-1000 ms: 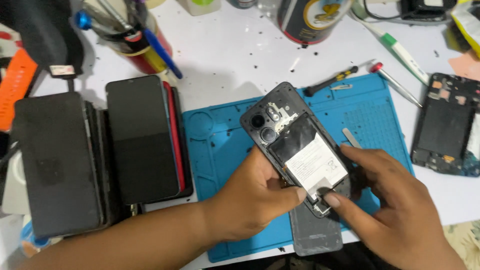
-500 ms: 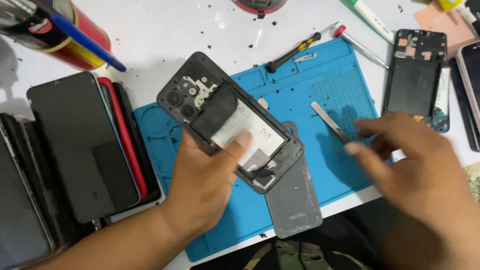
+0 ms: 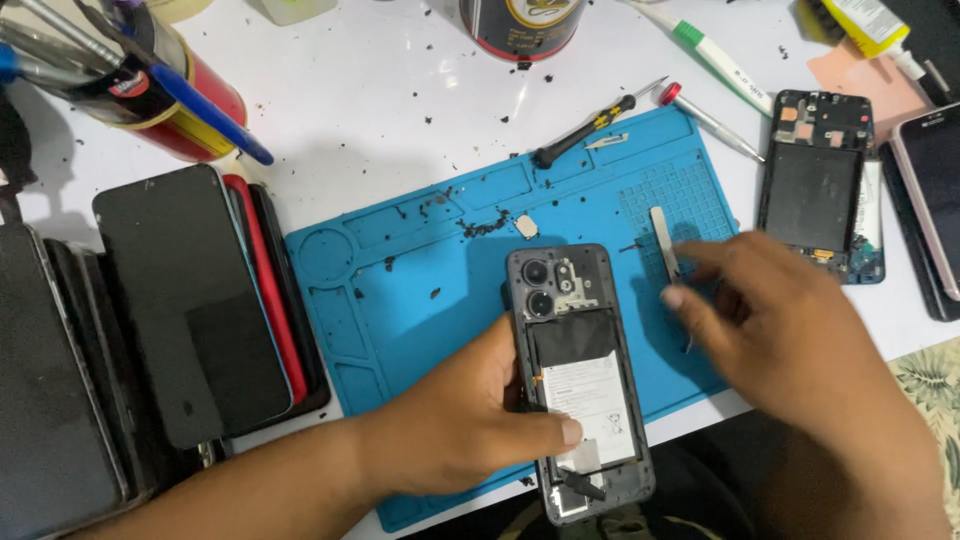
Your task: Cleaning adhesive residue and dust from a mobile phone's back cover and internal components using a scraper and brush.
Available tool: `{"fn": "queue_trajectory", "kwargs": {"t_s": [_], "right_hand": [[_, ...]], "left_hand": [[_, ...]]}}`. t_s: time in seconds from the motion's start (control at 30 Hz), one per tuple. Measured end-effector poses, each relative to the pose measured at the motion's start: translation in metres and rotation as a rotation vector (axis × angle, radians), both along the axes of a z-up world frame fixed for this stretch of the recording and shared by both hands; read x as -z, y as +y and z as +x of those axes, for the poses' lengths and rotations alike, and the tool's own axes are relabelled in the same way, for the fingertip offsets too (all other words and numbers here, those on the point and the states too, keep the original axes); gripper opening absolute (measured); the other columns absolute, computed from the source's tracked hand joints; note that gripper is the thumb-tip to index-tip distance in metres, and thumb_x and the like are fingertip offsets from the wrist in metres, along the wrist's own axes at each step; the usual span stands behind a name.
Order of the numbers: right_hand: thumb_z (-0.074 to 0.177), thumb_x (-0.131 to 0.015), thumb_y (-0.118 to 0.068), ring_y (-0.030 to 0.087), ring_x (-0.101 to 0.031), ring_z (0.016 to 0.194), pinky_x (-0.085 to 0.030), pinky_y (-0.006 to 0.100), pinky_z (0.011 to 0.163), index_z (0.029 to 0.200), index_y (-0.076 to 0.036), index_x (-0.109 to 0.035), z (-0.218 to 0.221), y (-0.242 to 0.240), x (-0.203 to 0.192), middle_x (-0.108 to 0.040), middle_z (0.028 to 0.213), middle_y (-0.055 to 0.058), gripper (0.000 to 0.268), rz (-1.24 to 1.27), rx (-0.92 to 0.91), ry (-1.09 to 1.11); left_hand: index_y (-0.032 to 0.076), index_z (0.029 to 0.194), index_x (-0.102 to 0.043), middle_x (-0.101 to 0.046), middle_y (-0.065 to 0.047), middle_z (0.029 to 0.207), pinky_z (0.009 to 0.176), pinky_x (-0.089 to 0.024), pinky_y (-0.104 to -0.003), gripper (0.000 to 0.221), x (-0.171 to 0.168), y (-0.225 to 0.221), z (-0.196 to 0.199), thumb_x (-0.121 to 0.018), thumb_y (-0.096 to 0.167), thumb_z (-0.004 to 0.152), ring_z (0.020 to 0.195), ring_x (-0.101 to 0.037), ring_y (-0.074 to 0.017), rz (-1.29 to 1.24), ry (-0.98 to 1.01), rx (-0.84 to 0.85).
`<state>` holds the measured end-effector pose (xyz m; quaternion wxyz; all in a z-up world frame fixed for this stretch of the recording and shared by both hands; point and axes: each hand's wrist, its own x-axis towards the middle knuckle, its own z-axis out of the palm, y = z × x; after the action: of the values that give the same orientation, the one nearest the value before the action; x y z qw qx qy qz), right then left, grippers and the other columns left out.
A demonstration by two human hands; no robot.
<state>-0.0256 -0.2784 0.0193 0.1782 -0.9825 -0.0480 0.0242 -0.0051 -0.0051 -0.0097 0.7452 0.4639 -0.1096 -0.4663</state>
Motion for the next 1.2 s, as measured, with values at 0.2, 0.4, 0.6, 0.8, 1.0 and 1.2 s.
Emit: {"fn": "queue_trajectory", "kwargs": {"t_s": [0.2, 0.4, 0.6, 0.8, 1.0, 1.2], "right_hand": [[0.111, -0.065, -0.023, 0.047, -0.061, 0.122, -0.05, 0.059, 0.094, 0.143, 0.009, -0.069, 0.072, -0.043, 0.006, -0.068, 0.133, 0.032, 0.046, -0.412, 0.03, -0.22], [0.101, -0.075, -0.014, 0.049, -0.062, 0.103, -0.052, 0.055, 0.084, 0.138, 0.004, -0.077, 0.154, -0.08, 0.05, -0.07, 0.118, 0.028, 0.041, -0.471, -0.167, -0.429], [0.104, -0.072, -0.005, 0.049, -0.059, 0.117, -0.049, 0.057, 0.094, 0.13, 0.008, -0.076, 0.152, -0.065, 0.045, -0.059, 0.129, 0.03, 0.03, -0.34, -0.141, -0.341], [0.114, -0.07, 0.003, 0.048, -0.061, 0.111, -0.048, 0.054, 0.089, 0.135, 0.013, -0.064, 0.127, -0.056, 0.023, -0.061, 0.125, 0.03, 0.024, -0.21, -0.167, -0.401], [0.121, -0.053, 0.024, 0.025, -0.021, 0.051, -0.019, 0.05, 0.057, 0.158, -0.004, -0.044, 0.087, -0.047, -0.011, -0.033, 0.065, 0.009, 0.047, -0.074, -0.66, -0.52], [0.091, -0.07, 0.008, 0.023, -0.053, 0.075, -0.046, 0.039, 0.066, 0.157, -0.038, -0.042, 0.033, -0.022, -0.022, -0.066, 0.093, 0.006, 0.085, -0.402, -0.736, -0.245]], "left_hand": [[0.02, 0.15, -0.046, -0.07, -0.01, 0.125, 0.082, -0.061, -0.043, 0.072, 0.002, -0.003, 0.001, -0.068, 0.01, 0.082, 0.105, -0.07, -0.0265, 0.131, 0.312, -0.094], [0.012, 0.158, -0.04, -0.057, -0.015, 0.149, 0.109, -0.047, -0.058, 0.073, 0.011, -0.003, 0.003, -0.025, 0.057, 0.103, 0.135, -0.056, -0.0328, -0.223, 0.524, -0.149], [0.026, 0.158, -0.04, -0.061, -0.008, 0.146, 0.104, -0.053, -0.054, 0.077, -0.002, -0.003, 0.009, -0.033, 0.062, 0.091, 0.132, -0.06, -0.0278, -0.042, 0.572, -0.163], [0.01, 0.119, -0.053, -0.065, -0.018, 0.124, 0.095, -0.059, -0.054, 0.029, -0.006, -0.005, 0.011, -0.044, 0.032, 0.103, 0.117, -0.066, -0.0329, 0.112, 0.583, -0.192], [0.017, 0.159, -0.033, -0.056, -0.007, 0.143, 0.102, -0.047, -0.043, 0.077, 0.001, 0.006, 0.011, -0.06, 0.031, 0.089, 0.128, -0.055, -0.0242, 0.064, 0.094, 0.006], [0.017, 0.155, -0.044, -0.058, -0.002, 0.105, 0.084, -0.044, -0.033, 0.07, -0.006, 0.005, 0.012, -0.061, 0.024, 0.088, 0.092, -0.052, -0.0154, 0.19, 0.199, 0.063]]}}
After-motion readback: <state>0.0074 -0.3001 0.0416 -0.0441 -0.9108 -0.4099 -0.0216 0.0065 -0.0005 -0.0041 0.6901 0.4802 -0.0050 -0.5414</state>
